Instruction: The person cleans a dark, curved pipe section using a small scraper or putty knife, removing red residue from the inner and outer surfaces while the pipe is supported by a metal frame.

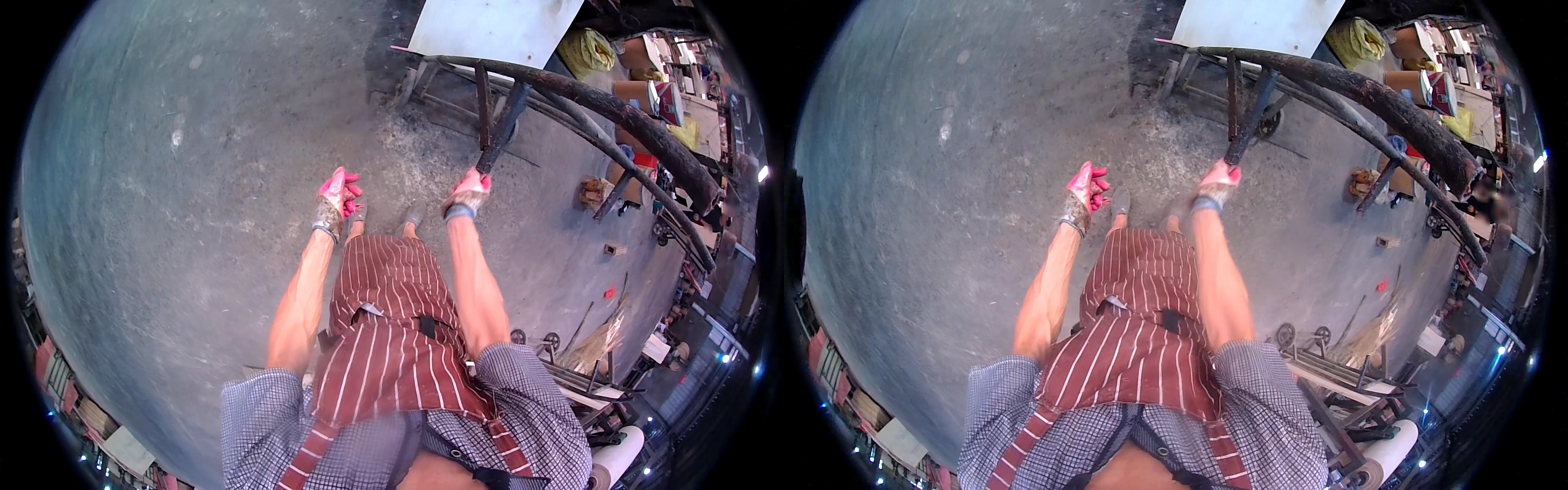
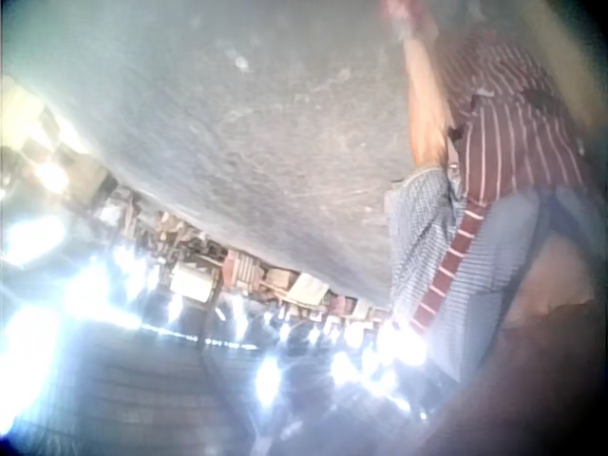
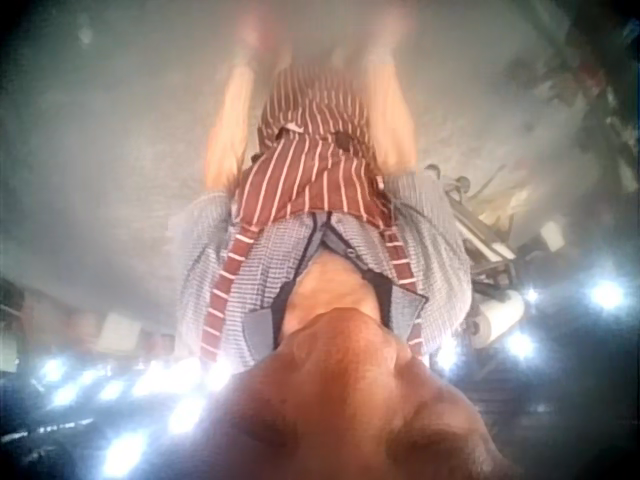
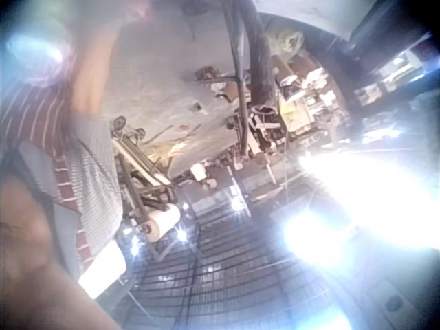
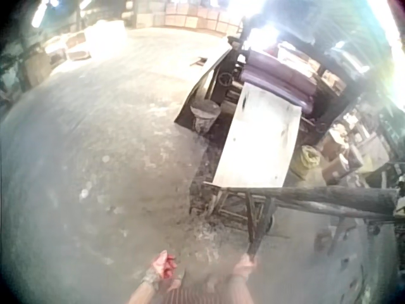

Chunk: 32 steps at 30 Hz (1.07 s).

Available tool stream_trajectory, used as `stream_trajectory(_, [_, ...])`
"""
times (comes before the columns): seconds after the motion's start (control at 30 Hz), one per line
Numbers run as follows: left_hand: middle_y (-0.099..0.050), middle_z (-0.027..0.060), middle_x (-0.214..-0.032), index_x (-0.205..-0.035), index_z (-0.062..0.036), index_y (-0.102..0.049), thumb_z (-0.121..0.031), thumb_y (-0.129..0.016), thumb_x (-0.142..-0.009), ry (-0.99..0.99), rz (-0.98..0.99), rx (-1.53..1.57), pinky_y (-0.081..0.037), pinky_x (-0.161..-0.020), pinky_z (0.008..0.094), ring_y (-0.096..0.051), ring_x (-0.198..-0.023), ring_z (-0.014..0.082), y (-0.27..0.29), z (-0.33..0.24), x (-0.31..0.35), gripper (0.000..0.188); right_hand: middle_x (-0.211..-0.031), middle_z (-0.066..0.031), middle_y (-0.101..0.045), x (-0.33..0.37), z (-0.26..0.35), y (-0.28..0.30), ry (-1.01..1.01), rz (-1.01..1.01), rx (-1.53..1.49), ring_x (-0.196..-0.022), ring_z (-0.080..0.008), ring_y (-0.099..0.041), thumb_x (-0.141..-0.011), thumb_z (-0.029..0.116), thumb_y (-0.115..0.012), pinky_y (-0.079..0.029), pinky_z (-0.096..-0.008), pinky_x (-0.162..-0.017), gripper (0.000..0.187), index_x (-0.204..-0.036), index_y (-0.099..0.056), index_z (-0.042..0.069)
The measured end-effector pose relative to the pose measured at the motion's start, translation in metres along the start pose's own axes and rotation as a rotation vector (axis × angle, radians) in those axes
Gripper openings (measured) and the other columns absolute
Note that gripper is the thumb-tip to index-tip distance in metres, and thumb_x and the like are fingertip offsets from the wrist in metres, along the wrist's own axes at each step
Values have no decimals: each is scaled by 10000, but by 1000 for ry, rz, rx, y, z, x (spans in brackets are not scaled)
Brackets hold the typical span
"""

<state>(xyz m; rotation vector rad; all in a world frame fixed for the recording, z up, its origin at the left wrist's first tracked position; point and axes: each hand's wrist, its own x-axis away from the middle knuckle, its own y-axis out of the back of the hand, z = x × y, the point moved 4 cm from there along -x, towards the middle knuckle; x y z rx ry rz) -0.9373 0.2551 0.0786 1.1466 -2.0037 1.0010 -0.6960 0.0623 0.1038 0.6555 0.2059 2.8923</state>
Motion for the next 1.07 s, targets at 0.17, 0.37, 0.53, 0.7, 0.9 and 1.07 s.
stream_trajectory(0.17, [-658,28,-716,-1090,-59,-693,-562,-555,-980,-23,35,-94,-391,-399,242,-462,-415,90,-12,-10,0,533,-605,87,-433,10,-20,49,-66,185,175,-458,-69,-361,-977,379,-625,-271,-266,-416,243,-852,-586,175])
stream_trajectory(0.37, [-659,-5,-827,-1178,-103,-651,-355,-642,-982,182,170,181,-407,-401,201,-498,-487,90,-19,10,-16,320,-746,76,-506,95,-35,109,-66,392,270,-548,-47,-413,-991,337,-622,-331,-231,-479,323,-1228,-617,116])
stream_trajectory(0.53, [-661,-14,-875,-1197,-137,-629,-303,-650,-984,215,281,223,-380,-384,176,-532,-538,91,-50,16,-17,271,-864,40,-561,132,15,125,-28,314,169,-645,-53,-477,-1001,282,-620,-399,-227,-543,560,-1478,-442,49])
stream_trajectory(0.7, [-665,-1,-875,-1190,-139,-632,-301,-649,-985,234,343,186,-396,-384,179,-558,-541,98,-77,10,-8,262,-995,8,-613,122,20,116,152,230,199,-732,-58,-516,-993,207,-627,-462,-223,-653,470,-1413,-525,23])
stream_trajectory(0.9, [-668,0,-871,-1201,-134,-630,-279,-659,-978,241,307,105,-392,-377,182,-548,-516,90,-78,-4,-5,267,-993,-46,-681,81,108,57,156,251,208,-888,-128,-619,-994,184,-619,-533,-328,-782,436,-1393,-557,18])
stream_trajectory(1.07, [-672,-22,-879,-1248,-154,-610,-328,-676,-966,281,327,82,-391,-369,193,-548,-520,93,-66,-5,-19,338,-1368,-135,-602,105,-12,108,261,297,168,-1266,-172,-547,-990,181,-633,-425,-305,-1077,524,-1470,-475,44])
